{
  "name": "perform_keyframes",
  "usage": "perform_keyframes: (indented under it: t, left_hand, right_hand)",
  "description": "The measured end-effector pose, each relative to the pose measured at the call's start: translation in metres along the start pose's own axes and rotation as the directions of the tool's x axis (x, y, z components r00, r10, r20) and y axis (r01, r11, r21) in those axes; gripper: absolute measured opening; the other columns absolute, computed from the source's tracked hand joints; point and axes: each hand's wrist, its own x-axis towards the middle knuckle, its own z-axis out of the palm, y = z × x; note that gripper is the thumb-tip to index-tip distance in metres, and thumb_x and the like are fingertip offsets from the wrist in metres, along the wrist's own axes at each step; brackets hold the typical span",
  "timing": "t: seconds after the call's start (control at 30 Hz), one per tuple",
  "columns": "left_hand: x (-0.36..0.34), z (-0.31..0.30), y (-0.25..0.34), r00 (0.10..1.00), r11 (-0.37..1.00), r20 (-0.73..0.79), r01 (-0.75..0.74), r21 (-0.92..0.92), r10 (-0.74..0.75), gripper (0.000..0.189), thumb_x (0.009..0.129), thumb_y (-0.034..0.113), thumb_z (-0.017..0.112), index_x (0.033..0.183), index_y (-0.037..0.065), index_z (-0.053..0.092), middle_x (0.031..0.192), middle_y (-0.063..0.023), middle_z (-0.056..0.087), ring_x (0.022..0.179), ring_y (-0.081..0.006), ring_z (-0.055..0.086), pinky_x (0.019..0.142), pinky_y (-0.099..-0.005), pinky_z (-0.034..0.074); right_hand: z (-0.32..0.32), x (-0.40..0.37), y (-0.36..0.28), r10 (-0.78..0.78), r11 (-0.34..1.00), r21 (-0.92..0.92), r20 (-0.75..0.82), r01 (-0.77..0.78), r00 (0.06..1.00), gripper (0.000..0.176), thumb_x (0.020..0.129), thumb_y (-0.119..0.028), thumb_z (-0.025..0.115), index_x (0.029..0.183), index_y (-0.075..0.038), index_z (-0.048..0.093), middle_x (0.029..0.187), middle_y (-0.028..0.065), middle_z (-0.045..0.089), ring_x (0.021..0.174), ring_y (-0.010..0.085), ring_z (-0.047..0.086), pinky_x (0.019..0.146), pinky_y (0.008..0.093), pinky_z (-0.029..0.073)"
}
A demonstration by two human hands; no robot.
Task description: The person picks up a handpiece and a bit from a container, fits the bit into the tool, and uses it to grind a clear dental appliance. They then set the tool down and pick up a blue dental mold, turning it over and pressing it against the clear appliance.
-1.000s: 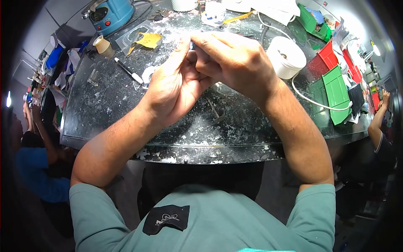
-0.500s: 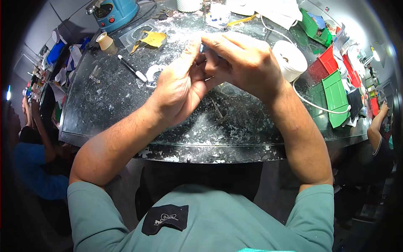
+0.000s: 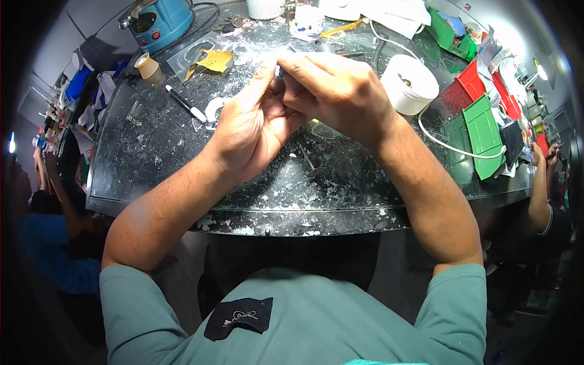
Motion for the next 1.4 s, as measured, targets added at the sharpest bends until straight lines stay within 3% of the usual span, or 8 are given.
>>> perform_keyframes:
  t: [0.13, 0.2, 0.37, 0.53, 0.63, 0.9, 1.27, 1.4]
  left_hand:
    - [-0.008, 0.004, -0.009, 0.994, 0.996, -0.074, 0.085, 0.029, -0.083, 0.049, 0.102, 0.039, 0.034, 0.116, -0.006, 0.047, 0.117, -0.0261, 0.056, 0.114, -0.0345, 0.056, 0.106, -0.0470, 0.040]
    - [-0.006, 0.009, -0.009, 0.994, 0.997, -0.090, 0.063, 0.041, -0.059, 0.053, 0.102, 0.040, 0.032, 0.117, -0.009, 0.045, 0.120, -0.0312, 0.054, 0.119, -0.0396, 0.052, 0.108, -0.0481, 0.038]
    - [-0.001, 0.005, -0.003, 0.994, 0.994, 0.003, 0.106, -0.036, -0.106, 0.055, 0.102, 0.038, 0.027, 0.123, -0.010, 0.046, 0.120, -0.0284, 0.055, 0.113, -0.0391, 0.055, 0.105, -0.0475, 0.040]
    - [-0.003, 0.004, -0.001, 0.993, 0.990, 0.065, 0.090, 0.105, -0.097, 0.058, 0.100, 0.039, 0.026, 0.124, -0.010, 0.046, 0.120, -0.0260, 0.056, 0.111, -0.0376, 0.057, 0.102, -0.0441, 0.042]
    - [-0.004, 0.004, -0.001, 0.991, 0.955, 0.058, 0.101, 0.279, -0.122, 0.059, 0.099, 0.040, 0.025, 0.124, -0.009, 0.047, 0.119, -0.0241, 0.057, 0.110, -0.0352, 0.058, 0.099, -0.0424, 0.042]
    - [-0.006, 0.003, 0.001, 0.998, 0.854, -0.021, 0.065, 0.516, -0.063, 0.054, 0.098, 0.038, 0.026, 0.118, -0.005, 0.052, 0.099, -0.0138, 0.060, 0.089, -0.0222, 0.060, 0.087, -0.0370, 0.046]
    - [-0.003, -0.003, 0.005, 0.995, 0.845, -0.063, 0.103, 0.525, -0.082, 0.052, 0.098, 0.040, 0.036, 0.120, -0.005, 0.050, 0.097, -0.0116, 0.060, 0.087, -0.0202, 0.060, 0.086, -0.0329, 0.047]
    - [-0.004, -0.006, 0.005, 0.997, 0.826, -0.036, 0.081, 0.558, -0.073, 0.051, 0.098, 0.039, 0.036, 0.123, -0.004, 0.047, 0.099, -0.0126, 0.061, 0.088, -0.0189, 0.060, 0.085, -0.0321, 0.047]
  right_hand:
    - [-0.009, 0.002, 0.029, 0.103, 0.982, -0.149, -0.097, -0.117, 0.990, 0.035, 0.073, -0.008, 0.075, 0.107, -0.004, 0.066, 0.080, 0.0088, 0.068, 0.072, 0.0183, 0.068, 0.065, 0.0292, 0.057]
    - [-0.016, -0.001, 0.038, 0.197, 0.966, 0.192, -0.106, -0.174, 0.975, 0.026, 0.081, -0.002, 0.067, 0.106, -0.006, 0.069, 0.080, 0.0068, 0.069, 0.075, 0.0111, 0.068, 0.070, 0.0251, 0.056]
    - [-0.008, -0.005, 0.030, 0.379, 0.873, 0.339, -0.016, -0.352, 0.925, 0.020, 0.085, -0.004, 0.063, 0.104, -0.003, 0.067, 0.083, 0.0071, 0.069, 0.078, 0.0104, 0.068, 0.070, 0.0239, 0.055]
    - [-0.004, -0.007, 0.041, 0.755, 0.193, 0.865, 0.171, -0.463, 0.633, 0.024, 0.094, -0.015, 0.046, 0.090, 0.003, 0.062, 0.081, 0.0075, 0.065, 0.068, 0.0096, 0.059, 0.058, 0.0235, 0.049]
    - [-0.016, -0.006, 0.042, 0.561, 0.621, 0.541, 0.198, -0.567, 0.804, 0.029, 0.094, -0.023, 0.050, 0.089, 0.001, 0.067, 0.079, 0.0049, 0.065, 0.070, 0.0085, 0.058, 0.064, 0.0229, 0.047]
    - [-0.005, -0.002, 0.026, 0.518, 0.362, 0.572, 0.533, -0.736, 0.669, 0.036, 0.079, -0.041, 0.074, 0.075, -0.005, 0.073, 0.058, -0.0027, 0.057, 0.055, 0.0043, 0.048, 0.053, 0.0214, 0.037]
    - [-0.019, 0.001, 0.030, 0.461, 0.152, 0.635, 0.633, -0.758, 0.622, 0.023, 0.087, -0.021, 0.067, 0.103, -0.004, 0.070, 0.088, 0.0027, 0.067, 0.080, 0.0066, 0.057, 0.074, 0.0214, 0.045]
    - [-0.018, -0.004, 0.030, 0.507, 0.330, 0.543, 0.588, -0.772, 0.630, 0.029, 0.086, -0.025, 0.067, 0.105, -0.004, 0.070, 0.086, 0.0021, 0.066, 0.077, 0.0059, 0.054, 0.068, 0.0201, 0.043]
